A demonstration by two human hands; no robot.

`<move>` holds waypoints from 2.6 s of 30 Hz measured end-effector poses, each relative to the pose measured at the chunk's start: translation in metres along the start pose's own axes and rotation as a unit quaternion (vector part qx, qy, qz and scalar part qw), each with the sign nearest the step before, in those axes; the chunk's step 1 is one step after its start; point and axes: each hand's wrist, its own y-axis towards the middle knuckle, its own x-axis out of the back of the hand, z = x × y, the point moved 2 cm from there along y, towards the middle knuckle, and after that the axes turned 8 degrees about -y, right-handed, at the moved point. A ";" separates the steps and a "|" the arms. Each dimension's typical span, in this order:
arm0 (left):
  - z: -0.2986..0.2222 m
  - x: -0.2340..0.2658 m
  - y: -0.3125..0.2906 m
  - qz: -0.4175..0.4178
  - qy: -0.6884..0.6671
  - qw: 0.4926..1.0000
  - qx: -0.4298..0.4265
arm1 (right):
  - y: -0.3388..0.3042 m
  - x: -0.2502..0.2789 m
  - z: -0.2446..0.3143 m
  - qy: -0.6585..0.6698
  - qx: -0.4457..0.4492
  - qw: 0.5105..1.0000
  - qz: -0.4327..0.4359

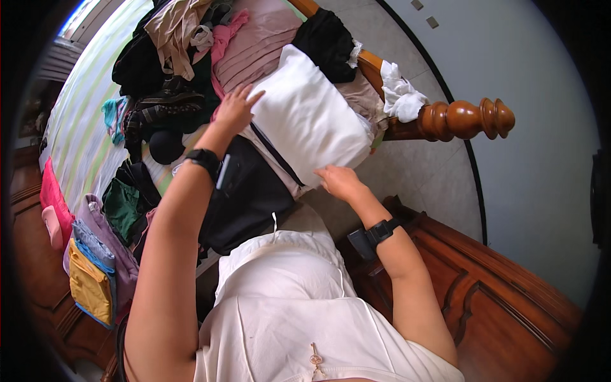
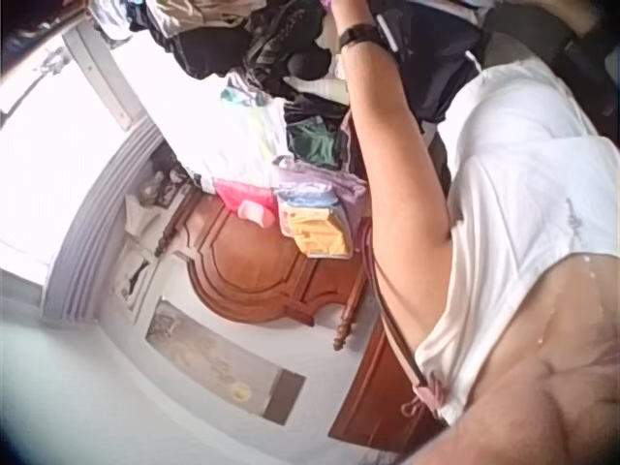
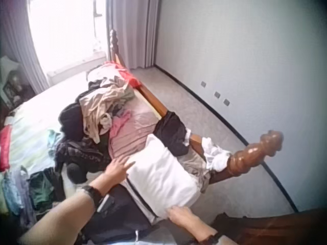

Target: Folding various items of clothing on a bed.

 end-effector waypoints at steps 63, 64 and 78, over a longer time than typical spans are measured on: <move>0.175 -0.119 -0.134 -0.342 -0.740 0.342 0.467 | 0.126 -0.012 0.048 -0.144 -0.162 0.975 -0.055; 0.179 -0.116 -0.129 -0.360 -0.766 0.288 0.448 | 0.125 -0.012 0.048 -0.147 -0.164 0.974 -0.053; 0.108 -0.053 -0.139 -0.332 -0.748 0.392 0.420 | 0.129 -0.022 0.047 -0.193 -0.178 0.963 -0.064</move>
